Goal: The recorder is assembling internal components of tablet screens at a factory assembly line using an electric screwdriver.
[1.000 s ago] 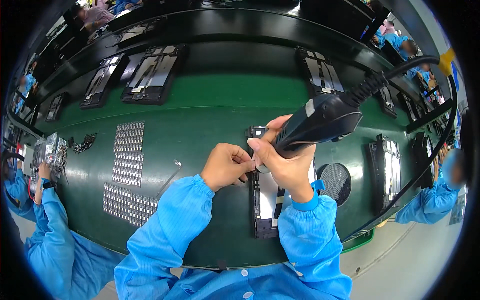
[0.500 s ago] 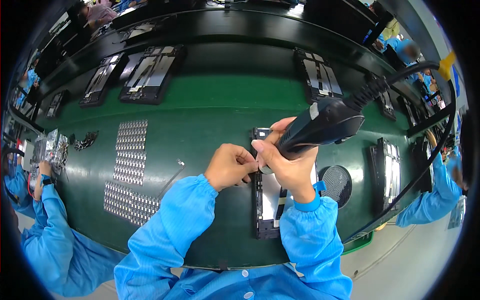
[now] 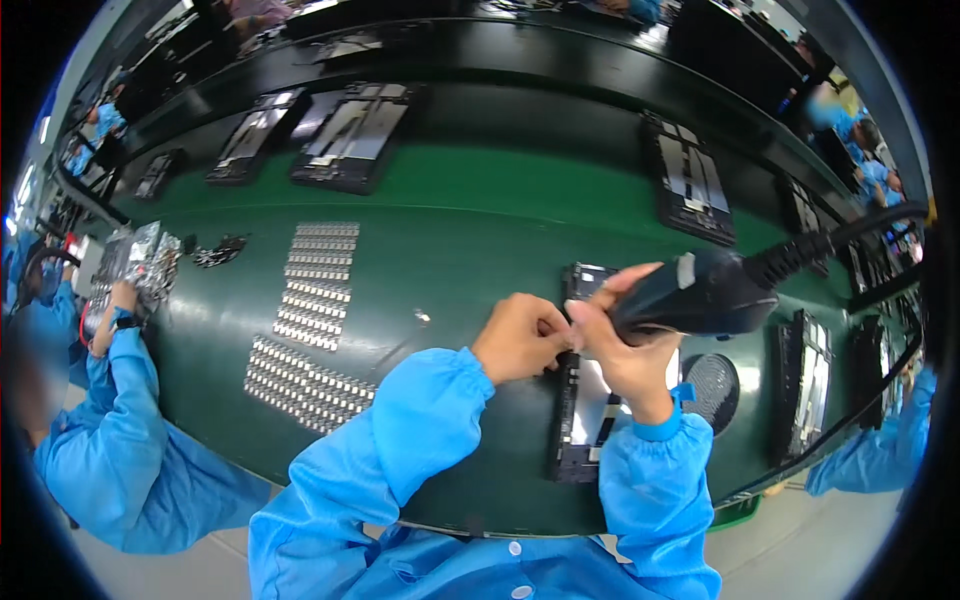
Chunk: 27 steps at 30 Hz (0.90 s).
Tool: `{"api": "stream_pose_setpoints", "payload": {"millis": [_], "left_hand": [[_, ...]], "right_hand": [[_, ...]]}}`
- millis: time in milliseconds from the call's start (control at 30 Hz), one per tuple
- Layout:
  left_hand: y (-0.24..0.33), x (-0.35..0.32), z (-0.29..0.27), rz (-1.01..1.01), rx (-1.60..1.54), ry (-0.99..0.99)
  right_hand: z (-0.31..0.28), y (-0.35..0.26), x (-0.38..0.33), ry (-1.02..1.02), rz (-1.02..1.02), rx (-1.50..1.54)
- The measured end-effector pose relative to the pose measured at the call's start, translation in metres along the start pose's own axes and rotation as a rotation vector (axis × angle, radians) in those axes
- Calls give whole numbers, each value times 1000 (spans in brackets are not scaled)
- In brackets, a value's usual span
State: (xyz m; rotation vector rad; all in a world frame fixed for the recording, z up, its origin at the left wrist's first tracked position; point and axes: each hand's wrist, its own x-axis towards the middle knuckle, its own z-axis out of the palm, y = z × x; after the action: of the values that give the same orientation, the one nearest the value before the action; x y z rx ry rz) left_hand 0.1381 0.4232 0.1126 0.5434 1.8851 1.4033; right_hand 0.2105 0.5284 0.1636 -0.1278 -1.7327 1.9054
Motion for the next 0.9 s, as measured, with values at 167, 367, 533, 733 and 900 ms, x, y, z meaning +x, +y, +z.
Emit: {"api": "stream_pose_setpoints", "payload": {"millis": [167, 367, 533, 733, 900], "left_hand": [[-9, -39, -48, 259, 642, 378], [-30, -67, -97, 172, 730, 491], [-26, -58, -94, 218, 669, 305], [-15, -41, -91, 58, 702, 242], [-14, -46, -89, 90, 637, 316]], "right_hand": [[-10, 1, 0, -13, -29, -20], [-35, -20, 9, 2, -193, 16], [-106, -60, -2, 159, -285, -37], [-180, -49, -26, 411, -262, -59], [-187, -27, -23, 455, -192, -56]]}}
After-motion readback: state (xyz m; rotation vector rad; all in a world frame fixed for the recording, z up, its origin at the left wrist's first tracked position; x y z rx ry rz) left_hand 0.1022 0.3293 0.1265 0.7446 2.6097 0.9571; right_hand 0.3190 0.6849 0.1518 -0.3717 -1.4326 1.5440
